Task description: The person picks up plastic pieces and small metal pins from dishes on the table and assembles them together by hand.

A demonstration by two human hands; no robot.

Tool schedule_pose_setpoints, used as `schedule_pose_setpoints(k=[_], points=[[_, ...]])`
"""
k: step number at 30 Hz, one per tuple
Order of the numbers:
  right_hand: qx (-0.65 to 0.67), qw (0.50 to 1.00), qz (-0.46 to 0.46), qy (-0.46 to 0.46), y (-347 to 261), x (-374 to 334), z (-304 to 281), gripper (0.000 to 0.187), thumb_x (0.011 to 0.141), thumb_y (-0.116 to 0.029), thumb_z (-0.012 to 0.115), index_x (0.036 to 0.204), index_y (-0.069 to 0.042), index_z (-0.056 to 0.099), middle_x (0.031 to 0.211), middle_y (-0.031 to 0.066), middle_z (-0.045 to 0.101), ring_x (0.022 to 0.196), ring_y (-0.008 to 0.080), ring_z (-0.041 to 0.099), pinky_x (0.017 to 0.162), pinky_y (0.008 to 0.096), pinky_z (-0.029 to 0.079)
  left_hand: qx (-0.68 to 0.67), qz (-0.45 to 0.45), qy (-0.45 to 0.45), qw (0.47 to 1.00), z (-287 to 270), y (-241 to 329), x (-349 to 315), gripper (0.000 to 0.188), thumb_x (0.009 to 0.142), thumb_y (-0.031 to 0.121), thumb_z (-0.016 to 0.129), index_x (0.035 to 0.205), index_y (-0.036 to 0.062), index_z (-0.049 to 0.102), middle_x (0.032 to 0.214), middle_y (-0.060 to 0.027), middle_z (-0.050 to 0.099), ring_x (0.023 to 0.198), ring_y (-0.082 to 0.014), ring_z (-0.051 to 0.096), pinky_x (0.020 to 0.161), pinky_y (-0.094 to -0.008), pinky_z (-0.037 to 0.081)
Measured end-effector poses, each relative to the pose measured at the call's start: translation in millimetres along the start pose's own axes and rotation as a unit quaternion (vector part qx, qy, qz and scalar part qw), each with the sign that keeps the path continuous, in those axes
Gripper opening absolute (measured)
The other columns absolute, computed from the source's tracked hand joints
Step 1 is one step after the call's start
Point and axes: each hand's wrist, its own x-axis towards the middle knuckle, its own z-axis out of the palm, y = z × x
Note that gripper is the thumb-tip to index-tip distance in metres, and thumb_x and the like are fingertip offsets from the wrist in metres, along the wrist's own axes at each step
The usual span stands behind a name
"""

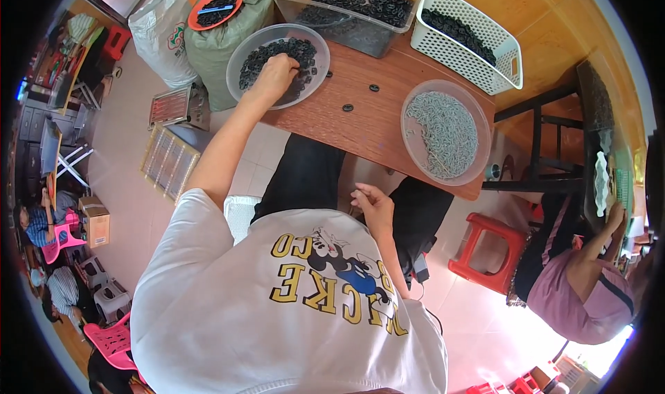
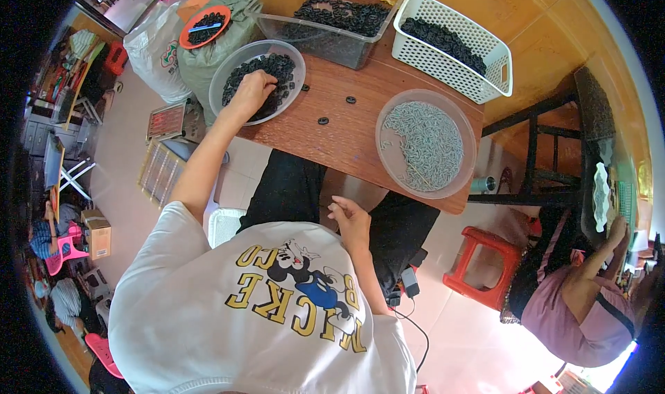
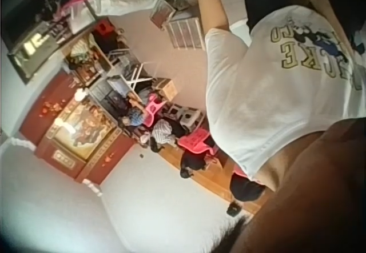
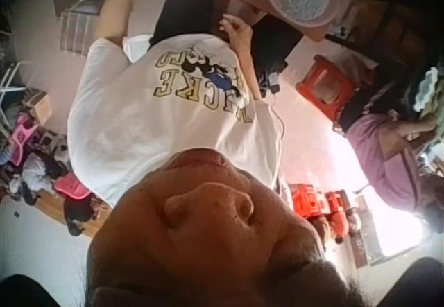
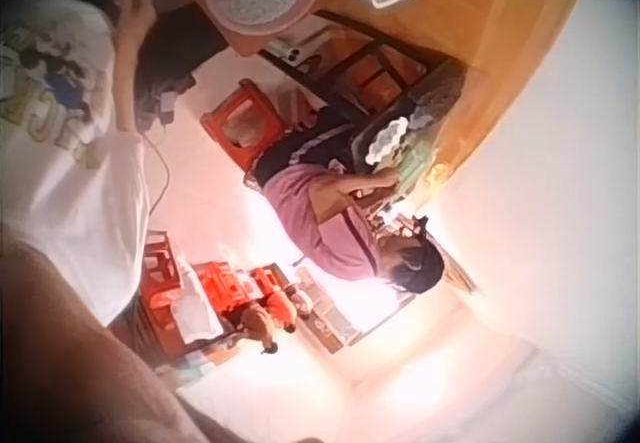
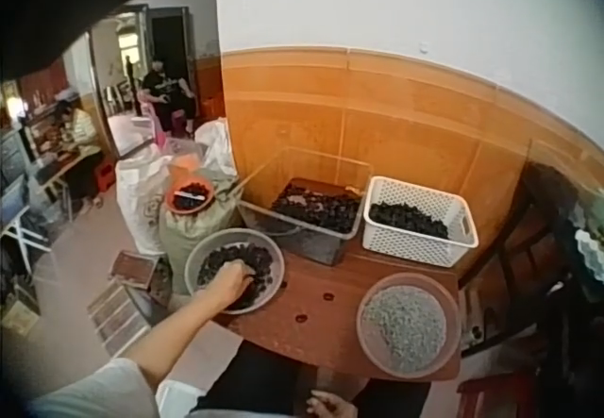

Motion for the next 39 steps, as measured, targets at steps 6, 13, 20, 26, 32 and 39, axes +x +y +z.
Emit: schedule_pose_setpoints(k=[6, 13, 20, 26, 32, 39], points=[[0.008, 1.000, -0.018, -0.006, 8, 3, 1, 0.024, 0.084, -0.009, 0.060, 0.106, 0.000, 0.064, 0.086, 0.0108, 0.068, 0.070, 0.0111, 0.064, 0.066, 0.0230, 0.049, -0.002, 0.043, 0.038, 0.998, -6, 2, -3, 0.014, 0.074, 0.003, 0.061, 0.086, -0.0026, 0.068, 0.083, -0.0226, 0.064, 0.084, -0.0355, 0.063, 0.078, -0.0400, 0.050], [0.001, 1.000, -0.014, -0.005, 8, 0, 1, 0.024, 0.084, -0.009, 0.060, 0.106, -0.001, 0.064, 0.087, 0.0115, 0.069, 0.071, 0.0120, 0.065, 0.066, 0.0232, 0.049, -0.109, -0.139, -0.001, 0.984, -20, 1, 0, 0.009, 0.072, 0.005, 0.066, 0.078, -0.0001, 0.070, 0.073, -0.0156, 0.066, 0.069, -0.0238, 0.066, 0.069, -0.0310, 0.051], [-0.001, 1.000, -0.022, -0.010, 12, 3, 1, 0.023, 0.085, -0.008, 0.060, 0.105, 0.001, 0.063, 0.087, 0.0114, 0.068, 0.072, 0.0123, 0.065, 0.066, 0.0236, 0.050, -0.466, -0.157, -0.095, 0.865, -26, 53, -7, 0.013, 0.072, -0.001, 0.068, 0.085, -0.0033, 0.066, 0.075, -0.0059, 0.066, 0.065, -0.0093, 0.060, 0.062, -0.0206, 0.048], [-0.020, 0.999, -0.020, -0.015, 8, 4, 2, 0.024, 0.084, -0.010, 0.060, 0.105, 0.001, 0.064, 0.085, 0.0099, 0.069, 0.071, 0.0124, 0.065, 0.067, 0.0231, 0.049, -0.360, -0.042, -0.163, 0.918, 28, 114, -28, 0.011, 0.072, 0.004, 0.068, 0.083, -0.0001, 0.068, 0.074, -0.0095, 0.067, 0.066, -0.0127, 0.063, 0.062, -0.0262, 0.049], [-0.003, 1.000, -0.016, 0.005, 8, 0, -3, 0.020, 0.085, -0.004, 0.059, 0.104, 0.004, 0.062, 0.085, 0.0098, 0.067, 0.069, 0.0117, 0.062, 0.065, 0.0221, 0.050, -0.215, 0.028, -0.137, 0.967, 52, 137, -36, 0.014, 0.079, 0.006, 0.062, 0.090, 0.0015, 0.068, 0.086, -0.0169, 0.066, 0.083, -0.0296, 0.065, 0.073, -0.0354, 0.051], [0.006, 1.000, -0.011, 0.003, 13, 4, -4, 0.022, 0.084, -0.006, 0.060, 0.104, 0.002, 0.064, 0.085, 0.0111, 0.068, 0.071, 0.0129, 0.065, 0.068, 0.0232, 0.050, -0.222, 0.028, -0.064, 0.972, 25, 109, -27, 0.017, 0.082, 0.010, 0.060, 0.095, 0.0024, 0.067, 0.092, -0.0167, 0.066, 0.087, -0.0270, 0.065, 0.076, -0.0324, 0.050]])
